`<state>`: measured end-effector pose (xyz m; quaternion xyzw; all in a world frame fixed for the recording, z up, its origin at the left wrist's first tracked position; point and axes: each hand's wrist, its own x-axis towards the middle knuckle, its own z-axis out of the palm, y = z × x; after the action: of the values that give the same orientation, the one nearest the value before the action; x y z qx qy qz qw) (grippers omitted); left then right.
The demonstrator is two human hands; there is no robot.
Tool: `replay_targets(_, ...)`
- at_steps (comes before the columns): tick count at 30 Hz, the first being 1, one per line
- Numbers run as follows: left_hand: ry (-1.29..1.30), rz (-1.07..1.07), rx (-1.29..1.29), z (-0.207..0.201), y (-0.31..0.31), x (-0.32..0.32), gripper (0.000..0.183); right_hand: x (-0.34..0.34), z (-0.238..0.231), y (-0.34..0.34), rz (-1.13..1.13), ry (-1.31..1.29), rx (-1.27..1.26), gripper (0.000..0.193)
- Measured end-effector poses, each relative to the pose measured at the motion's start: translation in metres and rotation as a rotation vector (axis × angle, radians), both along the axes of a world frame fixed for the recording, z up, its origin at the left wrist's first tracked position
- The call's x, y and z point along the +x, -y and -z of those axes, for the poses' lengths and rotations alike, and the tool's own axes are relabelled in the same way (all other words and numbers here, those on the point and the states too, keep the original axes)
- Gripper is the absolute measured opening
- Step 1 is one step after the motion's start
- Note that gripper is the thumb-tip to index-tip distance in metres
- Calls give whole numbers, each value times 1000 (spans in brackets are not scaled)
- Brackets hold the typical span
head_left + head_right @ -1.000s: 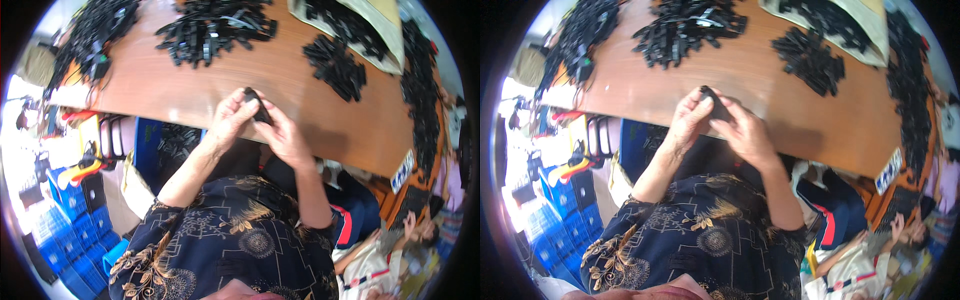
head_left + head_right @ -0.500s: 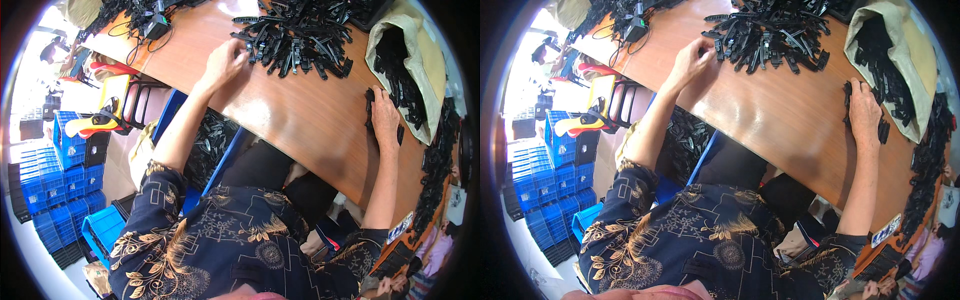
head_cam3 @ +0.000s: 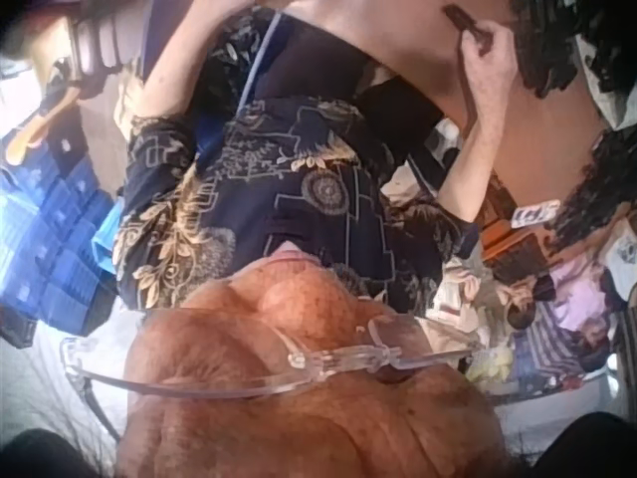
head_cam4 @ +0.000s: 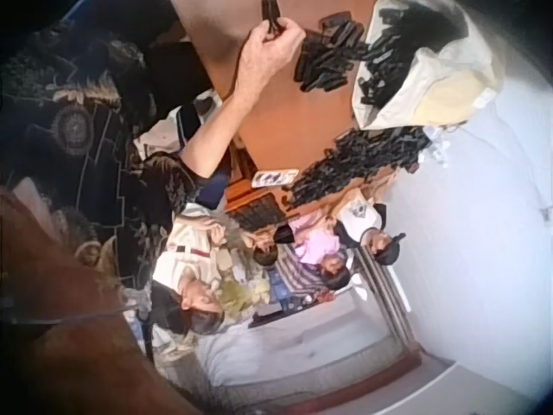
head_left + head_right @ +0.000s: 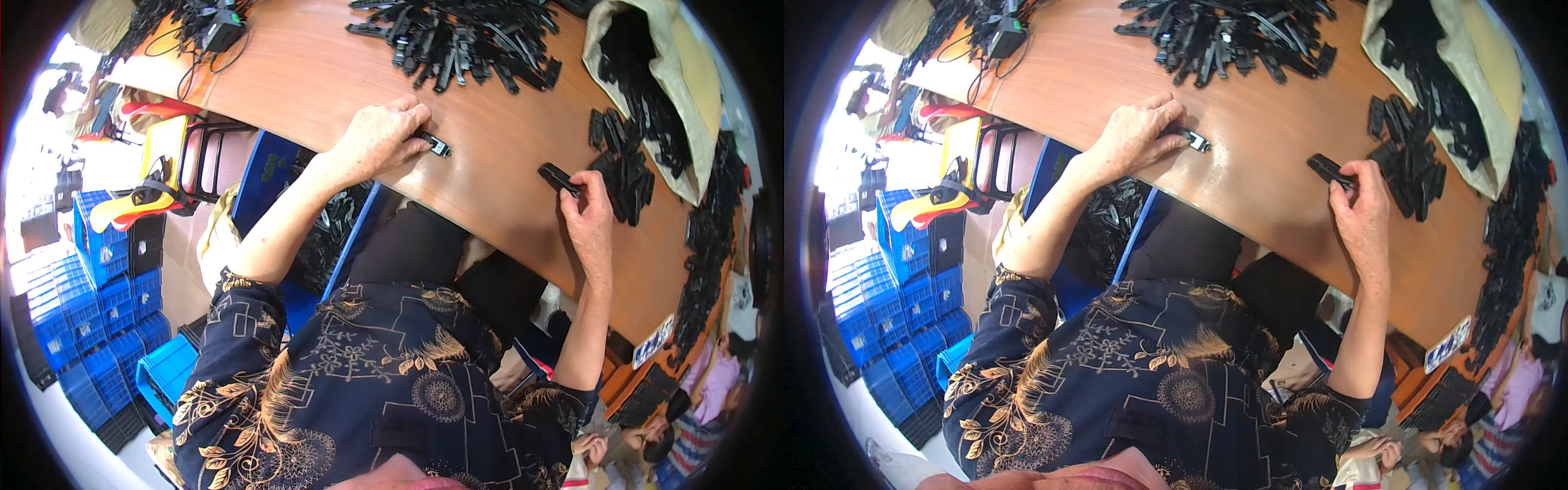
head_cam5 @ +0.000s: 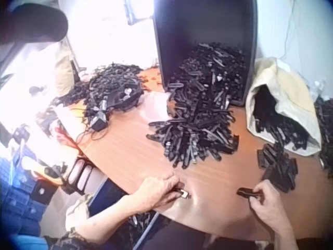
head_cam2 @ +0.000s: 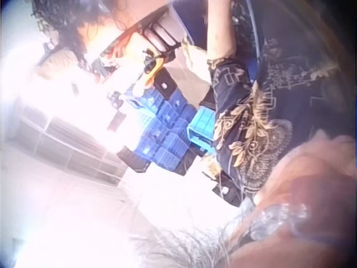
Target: The person assembles small black plastic components by hand at a workstation.
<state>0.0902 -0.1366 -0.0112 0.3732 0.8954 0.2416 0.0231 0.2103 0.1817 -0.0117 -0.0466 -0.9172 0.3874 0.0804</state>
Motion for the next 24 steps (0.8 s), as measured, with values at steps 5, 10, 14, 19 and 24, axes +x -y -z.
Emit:
replay_targets(5,-54,28,-68,-7,-19,15,25,13,5,-2,-43,-6,47,25)
replay_targets(10,146,-74,-39,-10,-43,24,24,10,7,9,-62,-53,274,32)
replay_targets(14,837,-237,626,7,-59,26,22,2,21,21,-12,-136,362,29)
replay_targets(19,1350,-354,1020,14,-81,39,28,3,11,74,82,-224,-244,26)
replay_targets(24,1371,-341,1175,24,-94,47,31,-6,23,98,117,-336,-135,29)
